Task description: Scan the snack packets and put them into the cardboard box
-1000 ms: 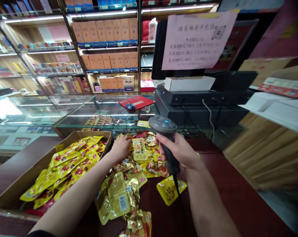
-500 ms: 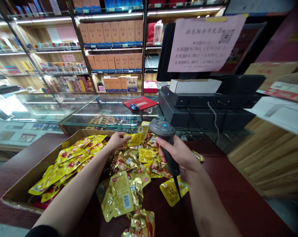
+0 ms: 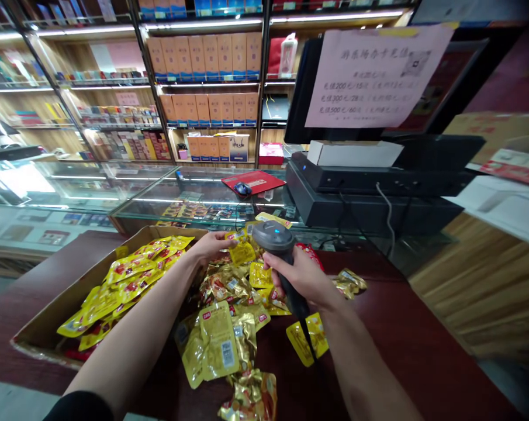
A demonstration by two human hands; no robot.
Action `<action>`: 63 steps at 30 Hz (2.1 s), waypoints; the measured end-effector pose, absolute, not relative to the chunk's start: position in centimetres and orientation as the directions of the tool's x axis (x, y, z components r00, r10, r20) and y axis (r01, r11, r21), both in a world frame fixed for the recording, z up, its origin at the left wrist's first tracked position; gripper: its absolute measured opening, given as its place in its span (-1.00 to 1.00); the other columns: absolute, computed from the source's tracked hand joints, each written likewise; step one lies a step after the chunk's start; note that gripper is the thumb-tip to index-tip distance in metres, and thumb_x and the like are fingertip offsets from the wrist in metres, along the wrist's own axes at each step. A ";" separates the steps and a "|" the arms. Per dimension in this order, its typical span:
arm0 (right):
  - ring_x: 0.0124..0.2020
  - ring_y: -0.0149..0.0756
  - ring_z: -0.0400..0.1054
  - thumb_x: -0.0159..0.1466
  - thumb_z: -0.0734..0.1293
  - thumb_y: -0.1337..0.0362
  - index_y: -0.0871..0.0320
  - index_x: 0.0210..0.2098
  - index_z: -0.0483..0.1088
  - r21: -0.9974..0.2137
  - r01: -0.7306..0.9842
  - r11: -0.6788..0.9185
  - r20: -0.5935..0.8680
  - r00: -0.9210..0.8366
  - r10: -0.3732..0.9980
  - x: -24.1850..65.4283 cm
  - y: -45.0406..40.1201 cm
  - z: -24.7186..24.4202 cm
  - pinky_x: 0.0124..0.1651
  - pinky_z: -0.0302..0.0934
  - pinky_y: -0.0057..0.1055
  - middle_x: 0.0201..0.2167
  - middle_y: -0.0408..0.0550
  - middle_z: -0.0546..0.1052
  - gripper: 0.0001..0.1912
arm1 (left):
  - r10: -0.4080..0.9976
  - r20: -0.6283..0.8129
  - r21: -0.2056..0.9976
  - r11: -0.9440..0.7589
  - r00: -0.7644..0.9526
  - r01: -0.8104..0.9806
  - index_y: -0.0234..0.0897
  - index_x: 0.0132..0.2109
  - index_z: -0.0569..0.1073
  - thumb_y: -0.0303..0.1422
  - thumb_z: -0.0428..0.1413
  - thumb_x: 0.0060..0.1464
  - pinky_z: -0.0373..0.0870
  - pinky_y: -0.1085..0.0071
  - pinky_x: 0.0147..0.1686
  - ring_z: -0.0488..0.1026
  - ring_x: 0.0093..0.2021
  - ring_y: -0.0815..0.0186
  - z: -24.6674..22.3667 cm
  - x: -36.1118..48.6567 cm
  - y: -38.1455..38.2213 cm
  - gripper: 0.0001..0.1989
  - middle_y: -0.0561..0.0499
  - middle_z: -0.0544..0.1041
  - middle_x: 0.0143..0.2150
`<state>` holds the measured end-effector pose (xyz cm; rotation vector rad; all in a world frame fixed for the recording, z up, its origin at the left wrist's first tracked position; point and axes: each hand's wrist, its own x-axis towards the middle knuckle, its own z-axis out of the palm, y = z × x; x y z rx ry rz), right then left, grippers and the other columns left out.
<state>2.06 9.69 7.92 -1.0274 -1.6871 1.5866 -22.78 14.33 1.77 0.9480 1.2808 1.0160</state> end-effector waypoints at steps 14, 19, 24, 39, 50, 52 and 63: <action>-0.79 -0.47 0.22 0.22 0.35 0.04 0.14 -0.42 0.30 -0.984 0.163 -0.073 -0.151 -0.544 0.826 -0.1 10.3 5.6 -0.72 0.12 -0.55 -0.75 -0.27 0.35 -0.70 | 0.954 -0.297 0.955 0.297 0.024 -0.003 -0.32 -0.30 0.62 -0.22 0.45 -0.45 0.37 0.55 -0.49 0.42 -0.46 0.44 1.8 -22.5 14.0 -0.53 0.00 0.58 -0.35; -0.79 -0.47 0.22 0.24 0.34 0.04 0.15 -0.44 0.31 -0.984 0.165 -0.062 -0.145 -0.558 0.817 0.0 10.4 5.3 -0.72 0.13 -0.55 -0.75 -0.26 0.35 -0.69 | 0.952 -0.302 0.953 0.302 0.043 0.007 -0.31 -0.27 0.61 -0.25 0.44 -0.41 0.40 0.52 -0.45 0.46 -0.41 0.39 1.7 -22.6 14.0 -0.55 -0.02 0.59 -0.32; -0.80 -0.47 0.24 0.27 0.32 0.10 0.14 -0.47 0.31 -0.983 0.168 -0.074 -0.156 -0.550 0.820 0.0 10.4 5.5 -0.72 0.15 -0.55 -0.75 -0.25 0.35 -0.72 | 0.953 -0.296 0.954 0.292 0.068 0.062 -0.32 -0.25 0.59 -0.34 0.39 -0.34 0.41 0.51 -0.40 0.48 -0.36 0.34 2.3 -22.2 13.7 -0.62 -0.01 0.60 -0.35; -0.78 -0.47 0.21 0.17 0.41 0.04 0.13 -0.42 0.32 -0.984 0.141 -0.113 -0.171 -0.532 0.829 0.1 9.6 6.9 -0.71 0.17 -0.52 -0.75 -0.26 0.35 -0.69 | 0.959 -0.285 0.958 0.285 0.012 -0.027 -0.30 -0.27 0.61 -0.23 0.45 -0.42 0.38 0.53 -0.47 0.47 -0.42 0.39 1.7 -23.0 14.3 -0.54 0.00 0.60 -0.34; -0.78 -0.44 0.23 0.17 0.37 -0.09 0.12 -0.41 0.30 -0.995 0.091 -0.032 -0.081 -0.603 0.794 0.4 8.8 7.2 -0.70 0.13 -0.49 -0.74 -0.26 0.36 -0.61 | 0.954 -0.123 0.992 0.120 -0.272 -0.026 -0.35 -0.21 0.56 -0.23 0.46 -0.38 0.47 0.44 -0.33 0.53 -0.34 0.34 8.1 -31.2 9.6 -0.48 -0.09 0.61 -0.25; -0.78 -0.43 0.23 0.17 0.37 -0.09 0.12 -0.42 0.28 -0.995 0.095 -0.012 -0.068 -0.611 0.789 0.0 8.5 7.0 -0.69 0.11 -0.49 -0.76 -0.26 0.36 -0.60 | 0.952 -0.091 0.995 0.099 -0.292 0.013 -0.34 -0.14 0.57 -0.20 0.45 -0.37 0.47 0.44 -0.31 0.55 -0.29 0.30 8.9 -33.6 7.5 -0.43 -0.11 0.61 -0.18; -0.77 -0.43 0.23 0.16 0.37 -0.10 0.13 -0.40 0.32 -0.993 0.115 -0.020 -0.083 -0.570 0.817 0.4 8.9 7.1 -0.70 0.14 -0.48 -0.71 -0.25 0.36 -0.60 | 0.903 0.038 0.979 0.052 -0.427 0.198 -0.36 -0.09 0.59 -0.13 0.41 -0.30 0.37 0.46 -0.38 0.43 -0.44 0.42 10.8 -35.6 2.9 -0.41 -0.07 0.59 -0.32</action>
